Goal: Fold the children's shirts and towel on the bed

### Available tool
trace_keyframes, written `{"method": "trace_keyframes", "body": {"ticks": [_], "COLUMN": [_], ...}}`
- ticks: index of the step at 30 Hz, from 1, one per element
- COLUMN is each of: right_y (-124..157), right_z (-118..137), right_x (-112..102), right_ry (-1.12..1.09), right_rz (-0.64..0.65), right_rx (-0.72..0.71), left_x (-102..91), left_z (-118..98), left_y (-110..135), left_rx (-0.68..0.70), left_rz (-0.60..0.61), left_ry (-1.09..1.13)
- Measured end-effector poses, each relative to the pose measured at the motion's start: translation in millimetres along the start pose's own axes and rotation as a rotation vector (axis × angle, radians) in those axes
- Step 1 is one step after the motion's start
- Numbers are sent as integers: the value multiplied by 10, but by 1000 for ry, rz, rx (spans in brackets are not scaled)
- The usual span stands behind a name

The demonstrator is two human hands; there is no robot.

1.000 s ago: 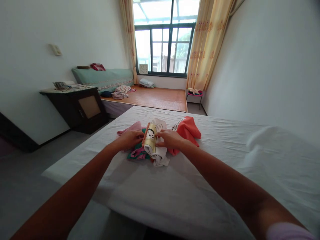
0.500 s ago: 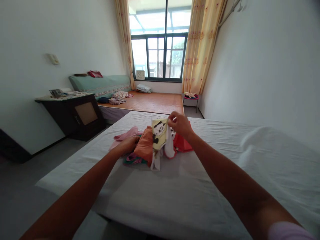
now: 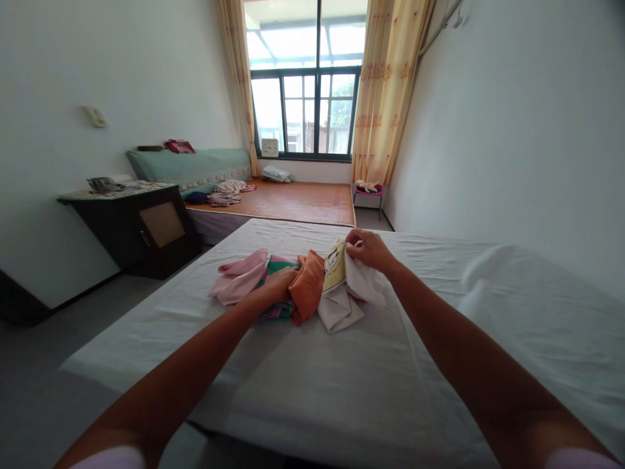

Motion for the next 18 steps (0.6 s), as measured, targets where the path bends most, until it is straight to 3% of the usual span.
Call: {"method": "trace_keyframes", "body": {"ticks": [6, 11, 14, 16, 18], "right_y": [204, 263, 214, 151, 77], "right_z": [-13, -83, -128, -199, -287], "right_x": [525, 625, 503, 386, 265], "right_ry": [87, 88, 22, -41, -106], "right_rz": [202, 216, 236, 254, 254], "right_rx": [-49, -42, -24, 26, 96], "left_x": [290, 234, -38, -385, -855], "left_z": [-153, -210, -181, -155, -157], "left_y": [-149, -152, -173, -210, -241], "left_rx": [-117, -121, -146, -167, -173], "left_rz": [85, 48, -26, -117, -261], "left_ry": [-238, -265, -283, -293, -279]}}
Point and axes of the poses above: each hand's wrist, its own y-axis away from the middle knuckle, its own x-axis out of the palm, z = x × y, the point moved 8 cm from there along -y, towards the middle knuckle, and after that the axes turned 6 degrees about y, right-handed, at the moved point
